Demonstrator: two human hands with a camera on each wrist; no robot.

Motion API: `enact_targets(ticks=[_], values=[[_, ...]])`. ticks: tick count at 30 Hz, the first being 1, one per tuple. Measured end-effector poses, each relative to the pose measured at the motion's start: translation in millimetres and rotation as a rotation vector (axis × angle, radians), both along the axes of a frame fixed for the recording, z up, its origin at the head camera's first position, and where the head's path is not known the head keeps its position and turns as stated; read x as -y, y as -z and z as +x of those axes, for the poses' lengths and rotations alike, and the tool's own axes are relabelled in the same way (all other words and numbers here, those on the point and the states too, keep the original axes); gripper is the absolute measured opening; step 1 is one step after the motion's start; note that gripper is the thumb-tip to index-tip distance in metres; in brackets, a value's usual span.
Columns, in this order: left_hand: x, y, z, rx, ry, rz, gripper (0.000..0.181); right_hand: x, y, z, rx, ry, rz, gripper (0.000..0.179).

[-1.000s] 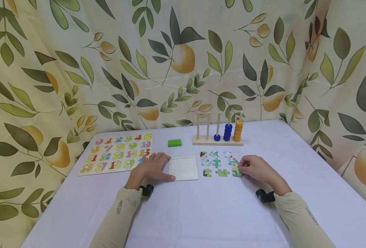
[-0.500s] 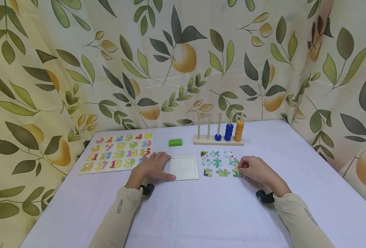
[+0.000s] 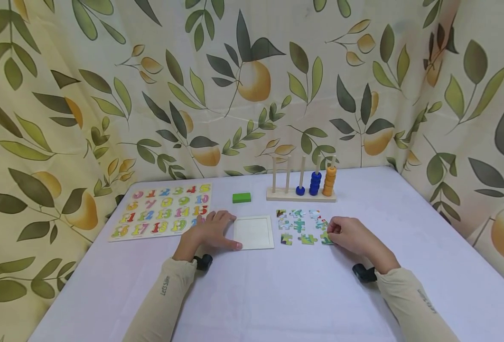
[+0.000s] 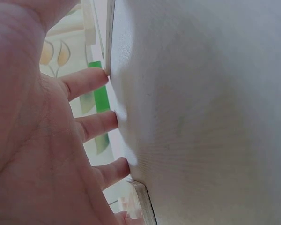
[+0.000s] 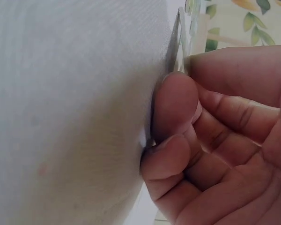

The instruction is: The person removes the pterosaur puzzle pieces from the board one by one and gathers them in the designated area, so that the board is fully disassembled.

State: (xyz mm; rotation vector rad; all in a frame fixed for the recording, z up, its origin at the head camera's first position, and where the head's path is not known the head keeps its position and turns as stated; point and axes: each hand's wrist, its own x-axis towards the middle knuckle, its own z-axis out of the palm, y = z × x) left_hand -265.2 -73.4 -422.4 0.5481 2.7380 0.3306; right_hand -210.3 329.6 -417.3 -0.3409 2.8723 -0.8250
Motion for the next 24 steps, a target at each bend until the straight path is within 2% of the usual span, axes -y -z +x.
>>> enact_targets(ticks=[6, 17, 24], values=[[1.6, 3.6, 0.7, 0.003, 0.003, 0.003, 0.097, 2.7, 3.2, 1.6, -0.015, -0.015, 0.015, 0.004], [2.3, 0.4, 5.3, 0.012, 0.002, 0.025, 0.095, 2.6, 2.5, 4.0, -0.014, -0.016, 0.029, 0.005], [3.0, 1.4, 5.1, 0.053, -0.004, 0.062, 0.094, 1.8, 2.1, 6.7, -0.008, -0.017, 0.027, 0.008]])
